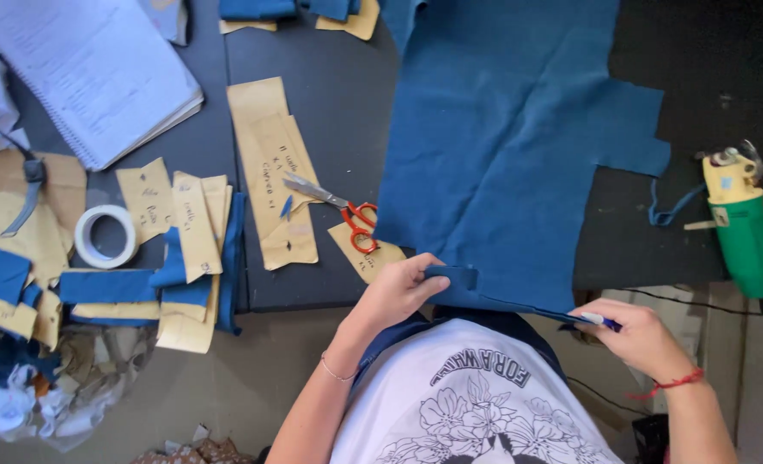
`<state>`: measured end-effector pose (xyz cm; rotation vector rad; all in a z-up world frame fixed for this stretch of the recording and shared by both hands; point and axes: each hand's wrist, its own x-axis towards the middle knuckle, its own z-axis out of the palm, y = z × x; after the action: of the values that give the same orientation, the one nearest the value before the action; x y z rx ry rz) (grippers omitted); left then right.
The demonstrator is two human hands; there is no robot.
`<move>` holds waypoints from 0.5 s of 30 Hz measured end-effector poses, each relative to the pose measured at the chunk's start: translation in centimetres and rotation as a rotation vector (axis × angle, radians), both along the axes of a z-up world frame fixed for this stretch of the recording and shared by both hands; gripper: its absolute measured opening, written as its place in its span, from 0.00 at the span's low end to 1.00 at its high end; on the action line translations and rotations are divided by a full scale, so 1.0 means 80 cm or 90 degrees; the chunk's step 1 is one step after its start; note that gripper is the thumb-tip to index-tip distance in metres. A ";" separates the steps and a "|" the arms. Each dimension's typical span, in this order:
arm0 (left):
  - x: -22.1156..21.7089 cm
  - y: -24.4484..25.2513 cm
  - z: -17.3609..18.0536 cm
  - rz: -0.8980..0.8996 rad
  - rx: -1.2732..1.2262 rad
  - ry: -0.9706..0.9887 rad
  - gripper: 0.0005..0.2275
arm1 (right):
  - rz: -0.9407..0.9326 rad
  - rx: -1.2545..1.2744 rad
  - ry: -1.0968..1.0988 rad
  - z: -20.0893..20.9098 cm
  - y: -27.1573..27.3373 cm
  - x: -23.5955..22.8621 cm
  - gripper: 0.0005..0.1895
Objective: The person organizes and cuts blue fabric pieces using a rotary cutter and scissors. They place paper patterns on the fabric, write on them with a pen, and trim the fabric edges to match the pattern shapes.
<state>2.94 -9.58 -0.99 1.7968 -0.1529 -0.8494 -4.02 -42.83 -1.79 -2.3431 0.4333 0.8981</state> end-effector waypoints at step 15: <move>0.128 -0.058 -0.078 0.221 -0.082 -0.159 0.04 | -0.118 -0.045 -0.239 -0.059 -0.020 0.134 0.10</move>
<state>13.21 -14.25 -7.26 1.7372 -0.0521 -0.3600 6.68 -44.40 -6.49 -2.4167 0.5194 0.3507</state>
